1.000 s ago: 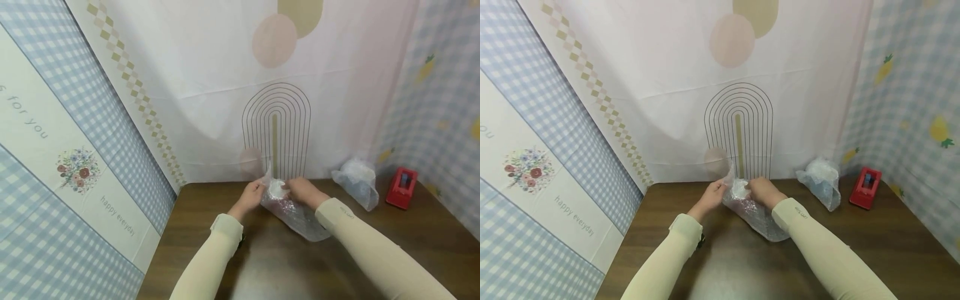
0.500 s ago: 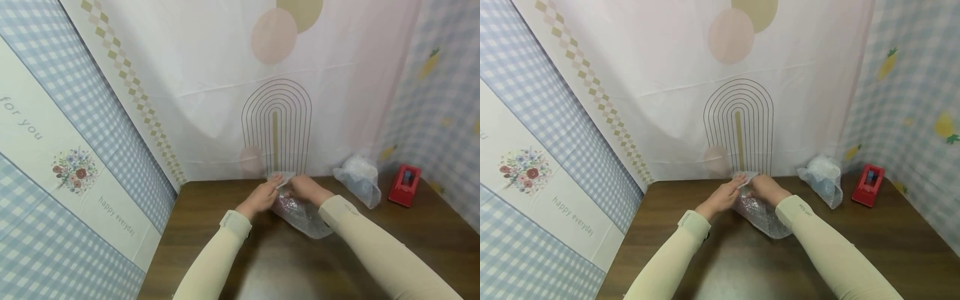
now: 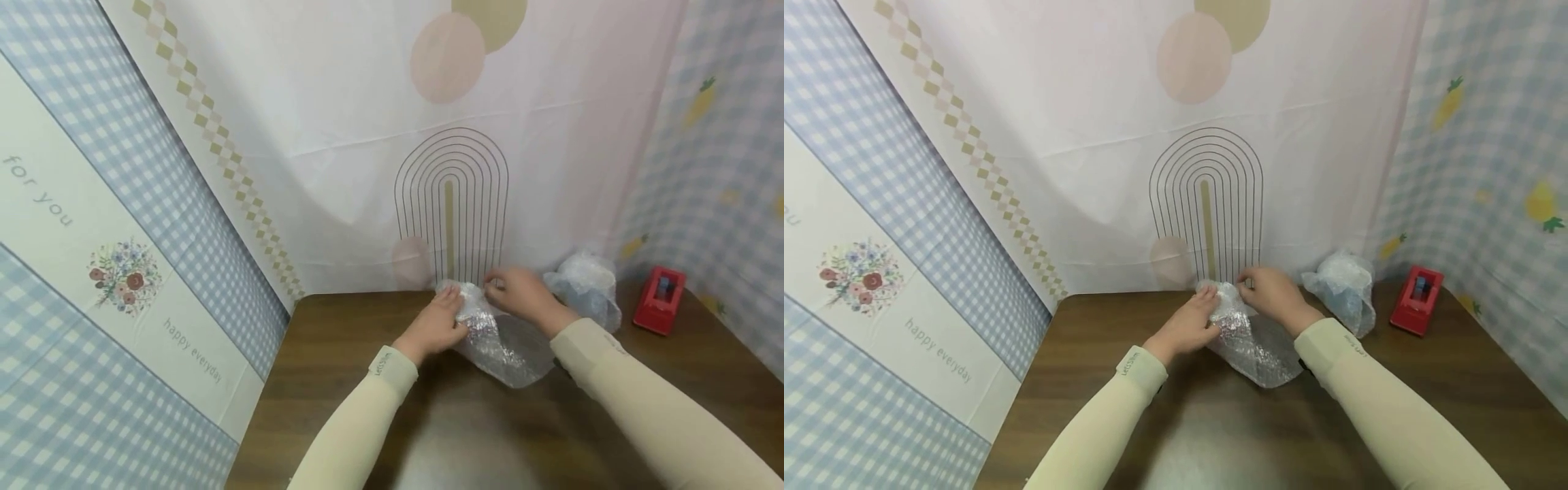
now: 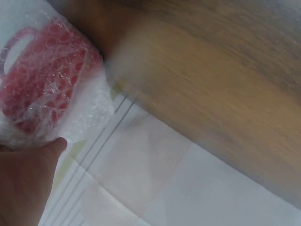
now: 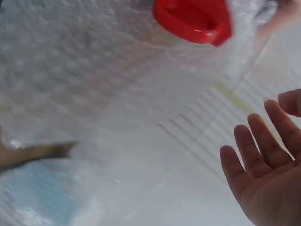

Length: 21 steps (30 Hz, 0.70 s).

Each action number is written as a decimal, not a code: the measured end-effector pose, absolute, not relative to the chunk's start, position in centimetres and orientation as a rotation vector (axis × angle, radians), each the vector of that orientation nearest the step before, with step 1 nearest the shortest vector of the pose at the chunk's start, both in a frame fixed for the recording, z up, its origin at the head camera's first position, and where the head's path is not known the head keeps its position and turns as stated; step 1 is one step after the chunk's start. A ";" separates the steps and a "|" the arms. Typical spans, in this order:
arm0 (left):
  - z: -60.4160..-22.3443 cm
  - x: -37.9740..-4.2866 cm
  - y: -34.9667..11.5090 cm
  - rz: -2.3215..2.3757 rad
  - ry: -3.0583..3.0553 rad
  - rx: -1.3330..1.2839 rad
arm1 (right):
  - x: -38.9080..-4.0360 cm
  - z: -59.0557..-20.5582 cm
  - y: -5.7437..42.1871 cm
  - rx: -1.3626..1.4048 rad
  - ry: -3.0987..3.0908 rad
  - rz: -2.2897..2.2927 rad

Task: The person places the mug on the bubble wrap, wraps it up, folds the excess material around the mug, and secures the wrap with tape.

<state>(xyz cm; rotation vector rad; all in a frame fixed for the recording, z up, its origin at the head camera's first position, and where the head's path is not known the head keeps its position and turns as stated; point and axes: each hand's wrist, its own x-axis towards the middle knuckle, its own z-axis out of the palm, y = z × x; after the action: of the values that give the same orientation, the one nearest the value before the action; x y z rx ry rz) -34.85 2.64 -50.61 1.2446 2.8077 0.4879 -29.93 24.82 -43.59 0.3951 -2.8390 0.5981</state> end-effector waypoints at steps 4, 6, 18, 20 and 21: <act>-50.8 -34.6 3.2 0.389 2.853 1.228 | -30.0 -43.8 22.8 0.369 -2.926 0.468; -50.9 -34.4 3.6 0.366 2.857 1.221 | -29.9 -44.5 22.0 0.352 -3.006 0.405; -48.5 -33.5 2.6 0.458 2.849 1.151 | -30.8 -46.6 22.1 0.460 -2.992 0.467; -47.7 -34.0 2.2 0.413 2.883 1.226 | -31.2 -46.6 22.2 0.495 -2.994 0.454; -47.4 -34.3 1.9 0.391 2.896 1.268 | -31.3 -46.5 22.2 0.508 -2.998 0.454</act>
<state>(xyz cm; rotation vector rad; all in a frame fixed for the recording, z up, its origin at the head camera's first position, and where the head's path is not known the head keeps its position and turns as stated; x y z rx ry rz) -34.26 1.91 -47.36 1.2681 2.8962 0.3907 -31.33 22.24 -46.53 0.5076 -2.9976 0.4536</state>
